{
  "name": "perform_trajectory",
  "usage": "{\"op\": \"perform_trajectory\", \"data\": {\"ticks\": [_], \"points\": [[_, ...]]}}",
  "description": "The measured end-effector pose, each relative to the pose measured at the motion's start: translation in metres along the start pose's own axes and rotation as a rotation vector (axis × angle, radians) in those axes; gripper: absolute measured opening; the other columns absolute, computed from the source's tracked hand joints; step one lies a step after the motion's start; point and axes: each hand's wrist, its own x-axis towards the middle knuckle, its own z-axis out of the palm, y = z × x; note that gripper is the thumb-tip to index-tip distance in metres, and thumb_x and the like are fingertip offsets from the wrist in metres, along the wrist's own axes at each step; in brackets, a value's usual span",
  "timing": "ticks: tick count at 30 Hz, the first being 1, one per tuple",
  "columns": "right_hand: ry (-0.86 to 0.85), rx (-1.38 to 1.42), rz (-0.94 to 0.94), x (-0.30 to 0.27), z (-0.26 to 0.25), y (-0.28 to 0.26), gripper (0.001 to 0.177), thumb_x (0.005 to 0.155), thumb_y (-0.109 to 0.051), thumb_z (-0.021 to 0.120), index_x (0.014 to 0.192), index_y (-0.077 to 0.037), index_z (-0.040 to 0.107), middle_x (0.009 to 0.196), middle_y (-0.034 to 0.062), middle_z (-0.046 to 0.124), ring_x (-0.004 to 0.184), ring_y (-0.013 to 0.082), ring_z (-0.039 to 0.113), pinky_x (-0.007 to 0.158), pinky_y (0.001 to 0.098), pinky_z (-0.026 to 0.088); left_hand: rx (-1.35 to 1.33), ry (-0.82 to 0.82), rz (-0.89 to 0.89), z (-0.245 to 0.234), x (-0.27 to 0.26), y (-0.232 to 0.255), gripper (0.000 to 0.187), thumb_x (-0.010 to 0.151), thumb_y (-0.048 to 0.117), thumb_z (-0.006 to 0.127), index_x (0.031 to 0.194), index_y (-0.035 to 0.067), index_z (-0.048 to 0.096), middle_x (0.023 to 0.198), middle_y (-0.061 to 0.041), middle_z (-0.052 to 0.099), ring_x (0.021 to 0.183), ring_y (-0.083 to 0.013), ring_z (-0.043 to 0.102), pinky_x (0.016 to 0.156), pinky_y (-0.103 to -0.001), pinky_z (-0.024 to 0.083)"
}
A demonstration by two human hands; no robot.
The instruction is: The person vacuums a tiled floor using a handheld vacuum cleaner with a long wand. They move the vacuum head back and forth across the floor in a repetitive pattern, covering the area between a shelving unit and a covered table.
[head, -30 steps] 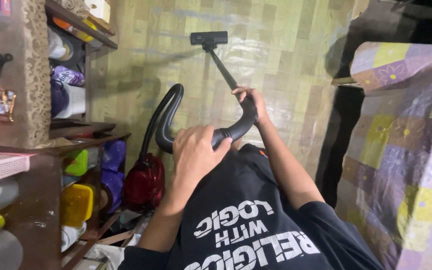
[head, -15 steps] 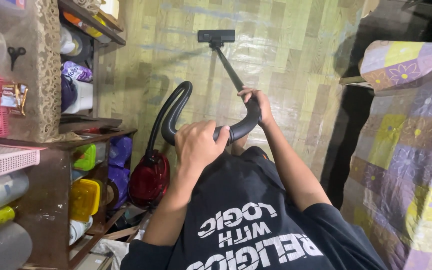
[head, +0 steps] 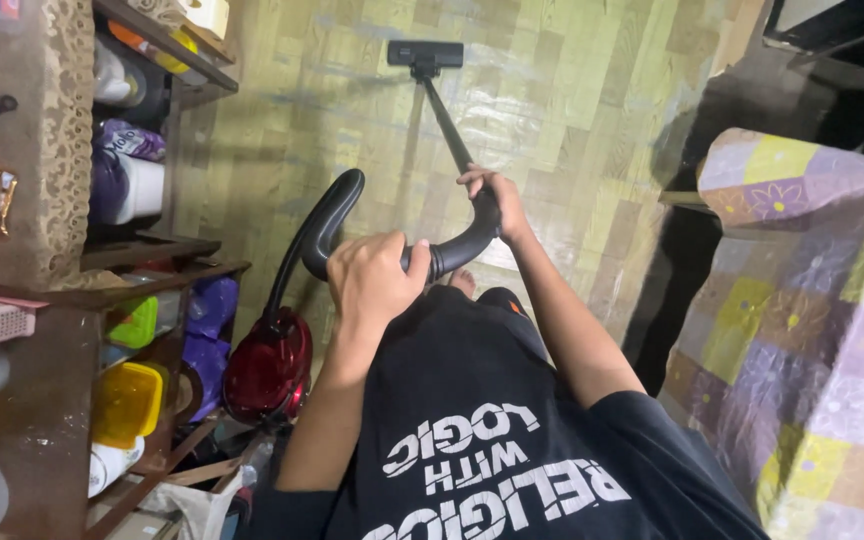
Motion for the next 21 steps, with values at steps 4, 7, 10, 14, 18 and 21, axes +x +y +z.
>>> {"op": "perform_trajectory", "data": {"ticks": [4, 7, 10, 14, 18, 21], "points": [[-0.001, -0.001, 0.035, 0.039, -0.008, -0.013, 0.041, 0.106, -0.005, 0.034, 0.080, 0.004, 0.065, 0.104, 0.0261, 0.074, 0.122, 0.0420, 0.063, 0.121, 0.0522, 0.031, -0.039, -0.030, -0.029, 0.014, 0.035, -0.007, 0.040, 0.091, 0.043, 0.063, 0.060, 0.018, 0.060, 0.050, -0.002, 0.059, 0.050, -0.0245, 0.065, 0.058, -0.035, 0.053], [0.037, 0.003, 0.084, 0.078, -0.011, -0.015, 0.047, 0.107, -0.007, 0.029, 0.080, 0.002, 0.066, 0.103, 0.0246, 0.074, 0.126, 0.0409, 0.061, 0.121, 0.0522, 0.030, 0.042, 0.033, 0.015, 0.028, 0.072, -0.022, 0.036, 0.089, 0.043, 0.065, 0.061, 0.020, 0.058, 0.048, -0.002, 0.054, 0.050, -0.0225, 0.064, 0.056, -0.034, 0.052], [0.040, 0.062, 0.125, 0.124, -0.016, 0.005, 0.051, 0.108, -0.009, 0.025, 0.080, 0.002, 0.066, 0.100, 0.0242, 0.073, 0.125, 0.0389, 0.062, 0.122, 0.0492, 0.028, 0.034, 0.025, 0.004, 0.040, 0.116, -0.040, 0.038, 0.090, 0.043, 0.063, 0.059, 0.021, 0.057, 0.047, 0.002, 0.054, 0.049, -0.0213, 0.064, 0.059, -0.034, 0.053], [0.037, -0.036, -0.010, 0.200, -0.026, 0.023, 0.042, 0.109, -0.008, 0.031, 0.085, 0.002, 0.064, 0.105, 0.0240, 0.074, 0.125, 0.0413, 0.062, 0.120, 0.0541, 0.028, 0.034, 0.081, 0.036, 0.070, 0.188, -0.069, 0.036, 0.090, 0.040, 0.064, 0.061, 0.018, 0.059, 0.051, -0.004, 0.058, 0.054, -0.0235, 0.067, 0.060, -0.035, 0.054], [0.063, 0.036, 0.207, 0.272, -0.030, 0.008, 0.053, 0.108, -0.017, 0.026, 0.080, -0.003, 0.068, 0.124, 0.0225, 0.071, 0.139, 0.0371, 0.051, 0.123, 0.0482, 0.023, -0.015, 0.005, -0.021, 0.074, 0.256, -0.093, 0.038, 0.091, 0.040, 0.062, 0.061, 0.016, 0.061, 0.052, -0.005, 0.060, 0.055, -0.0245, 0.068, 0.061, -0.037, 0.055], [0.106, 0.021, 0.245, 0.326, -0.034, 0.005, 0.052, 0.107, -0.017, 0.028, 0.080, -0.004, 0.070, 0.123, 0.0207, 0.072, 0.137, 0.0346, 0.053, 0.122, 0.0456, 0.027, -0.038, -0.056, -0.071, 0.069, 0.314, -0.104, 0.044, 0.094, 0.043, 0.058, 0.063, 0.012, 0.065, 0.054, -0.008, 0.064, 0.058, -0.0302, 0.071, 0.062, -0.042, 0.055]]}}
